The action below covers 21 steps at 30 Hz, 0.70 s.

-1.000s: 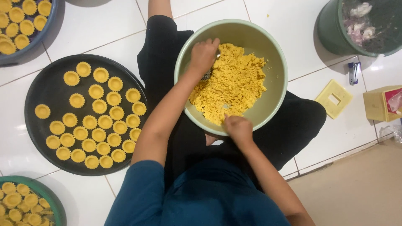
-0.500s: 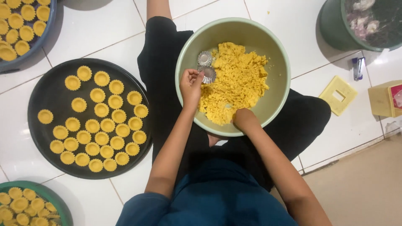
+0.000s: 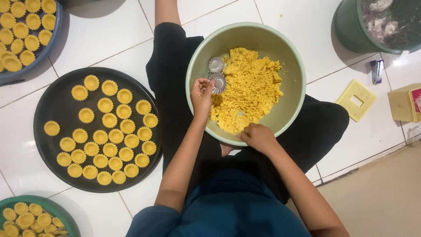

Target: Pressing dough into small metal tart molds and arranging them on a tray.

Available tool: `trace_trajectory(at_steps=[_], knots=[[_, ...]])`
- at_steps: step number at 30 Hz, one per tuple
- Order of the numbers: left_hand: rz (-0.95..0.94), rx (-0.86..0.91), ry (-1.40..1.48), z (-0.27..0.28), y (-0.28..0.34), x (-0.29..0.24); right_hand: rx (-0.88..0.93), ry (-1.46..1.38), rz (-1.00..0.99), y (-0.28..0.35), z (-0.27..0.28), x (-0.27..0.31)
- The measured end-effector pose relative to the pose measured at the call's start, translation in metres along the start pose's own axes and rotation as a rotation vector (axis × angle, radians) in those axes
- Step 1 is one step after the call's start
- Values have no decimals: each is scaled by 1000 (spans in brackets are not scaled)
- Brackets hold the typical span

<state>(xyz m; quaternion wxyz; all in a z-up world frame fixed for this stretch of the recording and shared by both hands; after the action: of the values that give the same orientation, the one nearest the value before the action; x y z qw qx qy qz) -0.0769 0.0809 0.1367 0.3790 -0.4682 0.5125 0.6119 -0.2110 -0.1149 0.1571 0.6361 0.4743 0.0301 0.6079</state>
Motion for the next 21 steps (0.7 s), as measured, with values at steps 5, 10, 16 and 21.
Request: trace_trajectory(at_steps=[5, 10, 16, 21], knots=[[-18, -21, 3, 3, 7, -17, -199, 102, 263, 13, -7, 2], [-20, -22, 23, -2, 0, -5, -537, 218, 469, 16, 2, 11], [8, -26, 0, -4, -5, 14, -560, -983, -210, -42, -25, -65], [44, -2, 25, -1, 3, 6, 138, 125, -253, -23, -25, -41]])
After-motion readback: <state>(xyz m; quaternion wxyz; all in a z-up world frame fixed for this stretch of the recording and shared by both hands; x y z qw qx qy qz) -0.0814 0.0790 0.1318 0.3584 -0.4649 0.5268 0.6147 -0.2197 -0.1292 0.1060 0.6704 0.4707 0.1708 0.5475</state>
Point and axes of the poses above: each hand's wrist, its own y-axis away from the middle knuckle, its own z-axis out of the back of the hand, x = y × z, the point moved 10 cm from there along -y, towards the middle knuckle, and after that the axes turned 11 degrees about -y, right-handed, at the moved point
